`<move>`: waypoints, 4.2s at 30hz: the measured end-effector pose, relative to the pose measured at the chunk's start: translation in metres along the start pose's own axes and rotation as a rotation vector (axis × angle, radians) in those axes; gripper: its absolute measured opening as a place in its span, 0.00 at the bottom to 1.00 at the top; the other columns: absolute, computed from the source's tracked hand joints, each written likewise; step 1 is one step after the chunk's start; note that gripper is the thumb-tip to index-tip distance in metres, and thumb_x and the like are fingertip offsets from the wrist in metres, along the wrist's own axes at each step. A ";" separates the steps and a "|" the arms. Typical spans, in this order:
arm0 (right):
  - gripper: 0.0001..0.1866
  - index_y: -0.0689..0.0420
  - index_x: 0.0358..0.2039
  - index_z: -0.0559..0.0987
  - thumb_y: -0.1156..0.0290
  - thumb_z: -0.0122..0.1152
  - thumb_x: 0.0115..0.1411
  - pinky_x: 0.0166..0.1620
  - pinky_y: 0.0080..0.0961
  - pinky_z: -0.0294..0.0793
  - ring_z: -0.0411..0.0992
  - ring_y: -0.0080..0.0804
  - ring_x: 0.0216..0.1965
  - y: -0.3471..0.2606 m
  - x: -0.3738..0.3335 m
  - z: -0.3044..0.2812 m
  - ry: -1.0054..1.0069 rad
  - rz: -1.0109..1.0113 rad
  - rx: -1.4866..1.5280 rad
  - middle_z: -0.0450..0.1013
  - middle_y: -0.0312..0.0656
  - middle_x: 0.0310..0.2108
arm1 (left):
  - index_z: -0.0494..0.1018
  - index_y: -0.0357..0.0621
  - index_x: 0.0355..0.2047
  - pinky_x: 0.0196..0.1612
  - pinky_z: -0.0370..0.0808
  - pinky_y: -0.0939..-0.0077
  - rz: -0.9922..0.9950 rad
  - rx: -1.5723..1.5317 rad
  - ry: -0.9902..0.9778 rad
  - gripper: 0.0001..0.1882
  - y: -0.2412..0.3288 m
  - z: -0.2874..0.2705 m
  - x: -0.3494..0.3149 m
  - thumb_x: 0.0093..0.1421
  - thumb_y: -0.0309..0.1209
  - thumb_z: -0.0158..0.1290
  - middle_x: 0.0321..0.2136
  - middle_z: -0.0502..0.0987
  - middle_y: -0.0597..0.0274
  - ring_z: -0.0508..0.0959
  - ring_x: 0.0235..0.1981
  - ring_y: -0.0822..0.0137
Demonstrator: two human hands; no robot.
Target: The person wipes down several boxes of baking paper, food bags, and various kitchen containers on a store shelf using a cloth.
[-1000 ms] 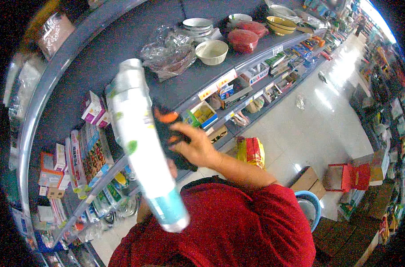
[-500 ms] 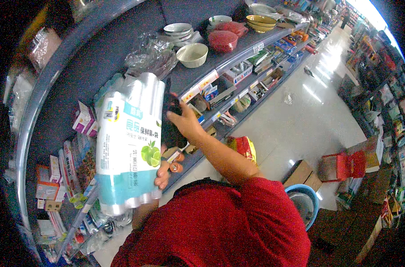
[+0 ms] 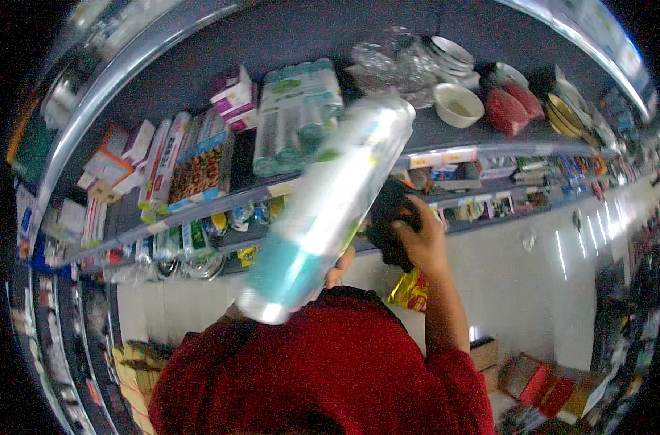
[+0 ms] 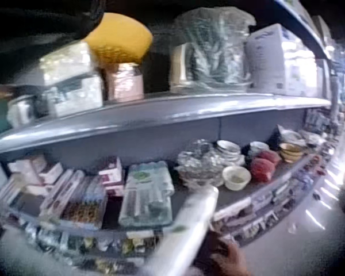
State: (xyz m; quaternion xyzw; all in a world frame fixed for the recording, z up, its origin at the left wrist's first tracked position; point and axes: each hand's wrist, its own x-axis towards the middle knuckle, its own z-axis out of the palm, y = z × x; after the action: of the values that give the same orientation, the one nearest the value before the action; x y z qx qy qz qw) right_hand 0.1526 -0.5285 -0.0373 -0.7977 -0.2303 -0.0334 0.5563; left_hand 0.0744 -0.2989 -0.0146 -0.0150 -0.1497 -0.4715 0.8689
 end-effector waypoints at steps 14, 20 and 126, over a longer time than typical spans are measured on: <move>0.21 0.64 0.51 0.67 0.79 0.55 0.56 0.49 0.25 0.66 0.67 0.29 0.44 0.039 -0.076 -0.036 0.156 0.326 0.322 0.70 0.41 0.44 | 0.63 0.39 0.54 0.43 0.75 0.71 1.046 0.896 0.956 0.27 0.040 0.066 -0.031 0.61 0.45 0.47 0.45 0.72 0.54 0.75 0.43 0.64; 0.22 0.64 0.53 0.66 0.77 0.56 0.57 0.52 0.26 0.64 0.67 0.31 0.47 0.034 -0.079 -0.039 0.210 0.317 0.329 0.69 0.44 0.47 | 0.62 0.39 0.54 0.45 0.72 0.73 1.213 0.978 1.173 0.27 0.043 0.075 -0.063 0.59 0.41 0.52 0.46 0.71 0.56 0.73 0.44 0.67; 0.23 0.66 0.50 0.68 0.74 0.59 0.53 0.45 0.24 0.70 0.71 0.29 0.41 0.061 -0.097 0.015 0.310 0.541 0.254 0.72 0.44 0.40 | 0.53 0.47 0.62 0.56 0.64 0.65 0.115 2.365 1.480 0.48 0.156 0.045 -0.091 0.43 0.40 0.65 0.55 0.62 0.43 0.65 0.55 0.50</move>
State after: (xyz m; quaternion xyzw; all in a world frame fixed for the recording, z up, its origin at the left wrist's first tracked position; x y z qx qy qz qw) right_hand 0.0880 -0.5637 -0.1255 -0.7396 0.0748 0.0237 0.6685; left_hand 0.1453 -0.1307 0.0217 0.9622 0.0348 0.0702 0.2608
